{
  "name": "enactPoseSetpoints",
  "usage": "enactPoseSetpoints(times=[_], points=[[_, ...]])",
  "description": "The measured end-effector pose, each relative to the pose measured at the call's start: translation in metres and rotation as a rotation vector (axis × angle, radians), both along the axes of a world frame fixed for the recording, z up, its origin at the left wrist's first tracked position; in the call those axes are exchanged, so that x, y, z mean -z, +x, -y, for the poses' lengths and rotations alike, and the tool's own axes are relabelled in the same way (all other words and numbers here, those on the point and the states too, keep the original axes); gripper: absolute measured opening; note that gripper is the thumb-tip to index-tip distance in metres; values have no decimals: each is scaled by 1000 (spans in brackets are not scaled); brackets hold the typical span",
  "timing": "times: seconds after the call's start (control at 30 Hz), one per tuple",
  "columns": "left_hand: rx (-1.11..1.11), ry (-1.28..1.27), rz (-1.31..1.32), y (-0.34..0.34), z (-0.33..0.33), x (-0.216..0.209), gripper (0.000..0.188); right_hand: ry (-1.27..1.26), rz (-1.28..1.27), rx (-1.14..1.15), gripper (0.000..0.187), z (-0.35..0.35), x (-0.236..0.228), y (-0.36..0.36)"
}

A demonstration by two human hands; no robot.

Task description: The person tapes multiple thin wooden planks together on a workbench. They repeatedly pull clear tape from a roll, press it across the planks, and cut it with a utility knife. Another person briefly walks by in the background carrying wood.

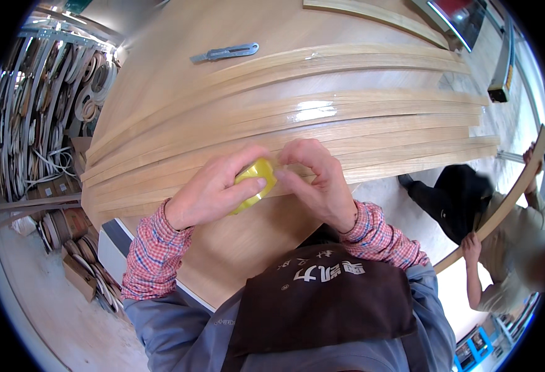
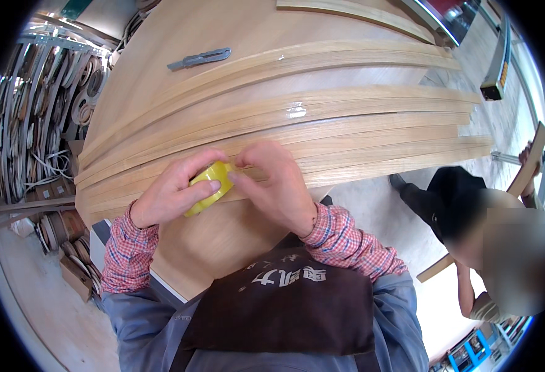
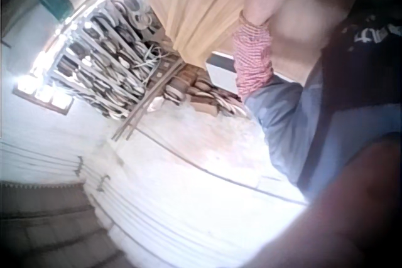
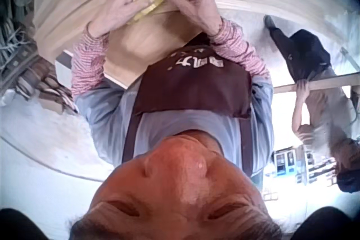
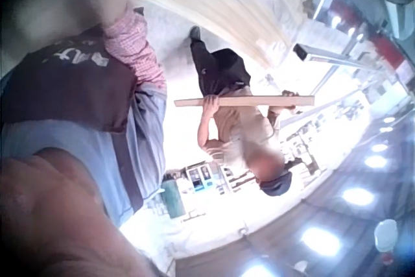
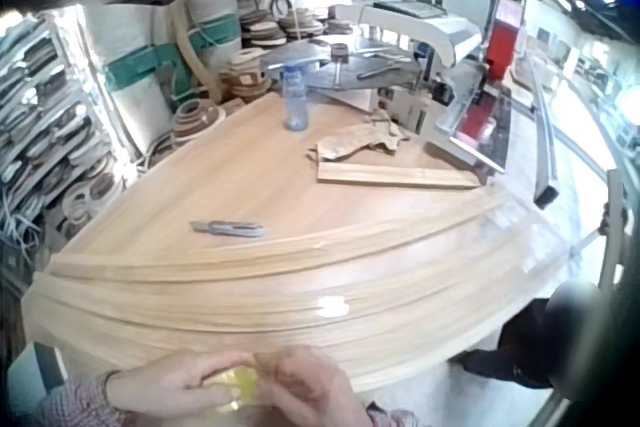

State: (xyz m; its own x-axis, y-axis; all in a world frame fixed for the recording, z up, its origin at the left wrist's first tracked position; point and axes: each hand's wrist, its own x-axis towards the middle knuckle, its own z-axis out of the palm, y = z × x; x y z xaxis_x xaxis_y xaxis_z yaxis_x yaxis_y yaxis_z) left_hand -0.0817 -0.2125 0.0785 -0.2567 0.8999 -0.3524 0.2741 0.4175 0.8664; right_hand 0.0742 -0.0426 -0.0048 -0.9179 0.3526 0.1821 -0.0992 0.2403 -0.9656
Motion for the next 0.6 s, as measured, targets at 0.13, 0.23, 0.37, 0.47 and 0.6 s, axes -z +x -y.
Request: enactPoseSetpoints(times=[0.13,0.23,0.37,0.47,0.6], points=[[29,-87,61,-9,8,-5,43,14,13,-1,13,10,1,-7],[30,-108,48,-8,21,2,54,31,66,3,10,17,5,-8],[43,-66,-74,-13,57,6,71,211,-24,22,9,45,18,-14],[64,-168,-88,-25,73,-8,76,287,-47,45,4,53,12,-23],[43,-268,-91,-55,131,-17,78,199,32,198,1,11,20,-10]])
